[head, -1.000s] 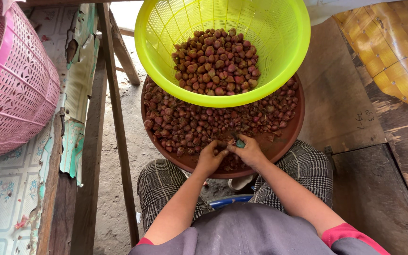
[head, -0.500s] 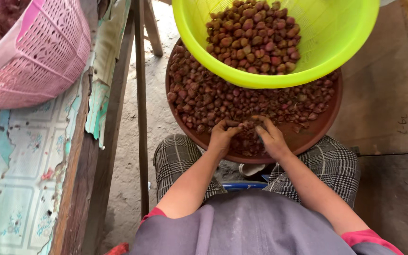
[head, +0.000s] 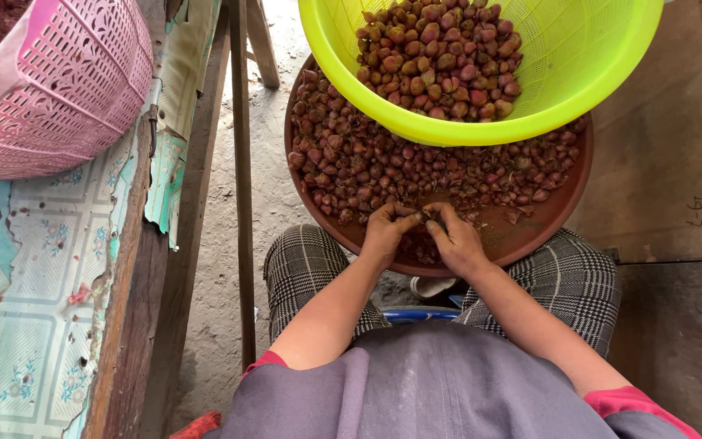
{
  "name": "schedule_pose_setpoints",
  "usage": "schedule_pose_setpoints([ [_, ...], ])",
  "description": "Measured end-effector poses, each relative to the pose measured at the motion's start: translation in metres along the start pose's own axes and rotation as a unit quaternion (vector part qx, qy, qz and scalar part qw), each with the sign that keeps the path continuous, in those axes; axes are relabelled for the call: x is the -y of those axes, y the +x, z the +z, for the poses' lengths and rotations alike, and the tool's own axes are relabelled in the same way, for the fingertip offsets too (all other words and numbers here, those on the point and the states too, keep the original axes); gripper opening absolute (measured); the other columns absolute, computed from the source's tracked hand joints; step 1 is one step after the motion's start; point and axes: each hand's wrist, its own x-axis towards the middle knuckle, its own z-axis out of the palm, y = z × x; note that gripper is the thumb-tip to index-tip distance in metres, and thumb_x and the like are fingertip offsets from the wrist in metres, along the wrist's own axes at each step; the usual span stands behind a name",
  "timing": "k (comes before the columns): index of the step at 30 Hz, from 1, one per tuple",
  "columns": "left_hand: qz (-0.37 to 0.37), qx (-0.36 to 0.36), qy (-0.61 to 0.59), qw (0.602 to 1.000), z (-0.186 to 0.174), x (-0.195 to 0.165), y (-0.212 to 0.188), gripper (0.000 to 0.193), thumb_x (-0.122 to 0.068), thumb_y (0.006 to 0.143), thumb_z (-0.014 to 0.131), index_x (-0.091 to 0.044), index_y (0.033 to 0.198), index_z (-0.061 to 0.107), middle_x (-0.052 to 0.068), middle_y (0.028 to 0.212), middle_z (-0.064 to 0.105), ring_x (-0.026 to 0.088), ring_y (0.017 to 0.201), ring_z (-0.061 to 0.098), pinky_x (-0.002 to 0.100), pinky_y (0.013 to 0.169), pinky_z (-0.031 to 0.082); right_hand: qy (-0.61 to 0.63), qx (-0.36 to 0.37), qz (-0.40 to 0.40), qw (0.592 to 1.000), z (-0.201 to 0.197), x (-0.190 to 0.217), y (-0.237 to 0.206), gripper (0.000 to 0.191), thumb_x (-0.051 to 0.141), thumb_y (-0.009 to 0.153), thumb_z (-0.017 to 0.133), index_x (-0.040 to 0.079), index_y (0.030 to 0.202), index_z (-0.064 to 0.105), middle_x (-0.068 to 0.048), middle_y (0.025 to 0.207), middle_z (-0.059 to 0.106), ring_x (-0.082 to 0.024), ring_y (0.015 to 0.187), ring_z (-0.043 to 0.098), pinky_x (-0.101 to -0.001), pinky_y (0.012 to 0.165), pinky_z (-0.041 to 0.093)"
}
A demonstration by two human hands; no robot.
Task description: The person sits on a low stool with a large basin of unpeeled shallots on their lap and a yellow basket in front. They pick up shallots one at a time, peel off the dry outer skins with their hands and a small bladed tool, drop the peeled shallots into the yellow basket, and toss the skins aside.
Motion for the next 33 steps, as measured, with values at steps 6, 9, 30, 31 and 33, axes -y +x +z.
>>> schedule_pose_setpoints([
  [6,0.009,0.007,0.004,1.0,0.004,0.01,0.0,0.014,-0.003,0.087,0.08,0.0,0.095,0.07,-0.003,0.078,0.063,0.004,0.07,0.055,0.018,0.063,0.045,-0.036,-0.017,0.023,0.999,-0.001,0.004,0.0,0.039,0.035,0.101,0.054,0.01,0.131,0.057,-0.019,0.099,0.074,-0.038,0.097,0.073,-0.0467,0.085,0.054],
  [9,0.014,-0.007,0.032,0.999,0.008,0.011,-0.001,0.014,-0.003,0.086,0.081,0.0,0.094,0.069,-0.004,0.077,0.061,0.004,0.068,0.054,0.018,0.062,0.044,-0.034,-0.034,0.022,0.999,-0.002,0.008,0.001,0.039,0.035,0.101,0.054,0.009,0.13,0.058,-0.019,0.099,0.074,-0.038,0.094,0.073,-0.0466,0.083,0.054],
  [30,0.021,0.066,-0.12,0.99,0.013,0.015,0.007,0.022,0.001,0.093,0.076,-0.001,0.112,0.065,0.005,0.104,0.072,0.011,0.095,0.067,0.024,0.087,0.054,0.509,0.032,0.272,0.816,-0.015,0.001,0.016,0.023,0.027,0.105,0.048,0.013,0.12,0.057,-0.001,0.076,0.06,-0.013,0.061,0.055,-0.0278,0.053,0.044],
  [31,0.019,0.069,-0.119,0.99,0.013,0.014,0.008,0.025,-0.001,0.091,0.076,-0.001,0.113,0.065,0.005,0.105,0.072,0.011,0.096,0.068,0.025,0.088,0.055,0.514,0.035,0.268,0.814,-0.018,-0.004,0.017,0.022,0.027,0.105,0.048,0.012,0.117,0.057,-0.001,0.076,0.06,-0.013,0.06,0.055,-0.0281,0.053,0.044],
  [33,0.016,0.074,-0.117,0.99,0.011,0.009,0.009,0.03,-0.005,0.087,0.076,-0.002,0.115,0.066,0.006,0.108,0.074,0.011,0.098,0.07,0.025,0.089,0.056,0.459,0.05,0.269,0.845,-0.023,-0.012,0.02,0.024,0.029,0.106,0.048,0.009,0.114,0.059,-0.002,0.075,0.06,-0.014,0.06,0.056,-0.0294,0.053,0.045],
])
